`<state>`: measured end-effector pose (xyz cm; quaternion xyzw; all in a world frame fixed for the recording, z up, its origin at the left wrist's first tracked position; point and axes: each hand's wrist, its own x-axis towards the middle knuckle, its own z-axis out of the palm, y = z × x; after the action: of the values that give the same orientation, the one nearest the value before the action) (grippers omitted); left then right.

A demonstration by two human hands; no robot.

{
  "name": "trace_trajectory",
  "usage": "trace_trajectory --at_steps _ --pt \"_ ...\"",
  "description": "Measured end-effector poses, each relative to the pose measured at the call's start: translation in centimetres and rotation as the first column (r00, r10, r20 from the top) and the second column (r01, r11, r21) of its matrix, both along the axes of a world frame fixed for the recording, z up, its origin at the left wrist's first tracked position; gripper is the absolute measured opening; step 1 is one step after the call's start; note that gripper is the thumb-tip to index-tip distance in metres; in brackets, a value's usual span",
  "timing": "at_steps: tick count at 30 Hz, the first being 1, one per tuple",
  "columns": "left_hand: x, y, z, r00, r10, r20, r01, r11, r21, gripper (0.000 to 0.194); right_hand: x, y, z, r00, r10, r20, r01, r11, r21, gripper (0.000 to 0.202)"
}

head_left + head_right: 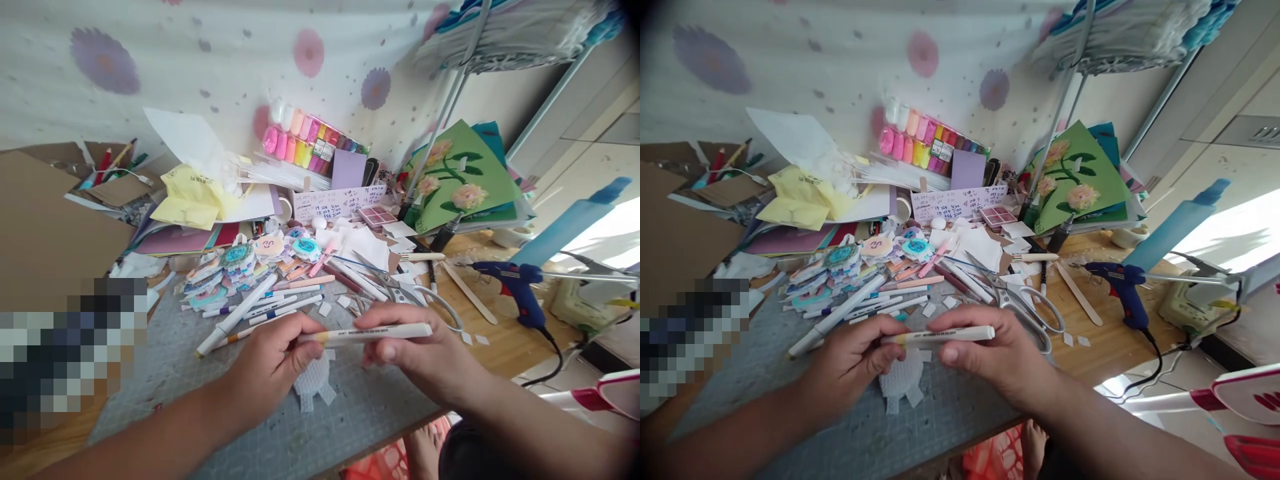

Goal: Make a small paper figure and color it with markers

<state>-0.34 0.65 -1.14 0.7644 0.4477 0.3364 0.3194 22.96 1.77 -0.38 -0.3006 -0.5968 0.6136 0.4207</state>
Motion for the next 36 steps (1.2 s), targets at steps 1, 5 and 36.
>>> trace_trajectory --at_steps 1,5,36 --pt "0.0 0.1 0.0 1.0 -0.002 0.008 0.002 0.999 -0.035 0.014 -0.7 0.3 -0.1 1.0 0.011 0.01 -0.011 1.0 0.007 0.024" --pt "-0.7 1.2 -0.2 0.993 0.114 0.041 -0.11 0.99 -0.09 0.019 -2.5 2.7 0.5 0.983 -0.182 0.003 0.181 0.983 0.024 0.025" --pt "-1.1 2.3 0.0 0.893 0.082 -0.443 0.01 0.979 0.201 0.022 0.8 4.0 2.5 0.867 -0.47 0.164 0.449 0.881 0.149 0.016"
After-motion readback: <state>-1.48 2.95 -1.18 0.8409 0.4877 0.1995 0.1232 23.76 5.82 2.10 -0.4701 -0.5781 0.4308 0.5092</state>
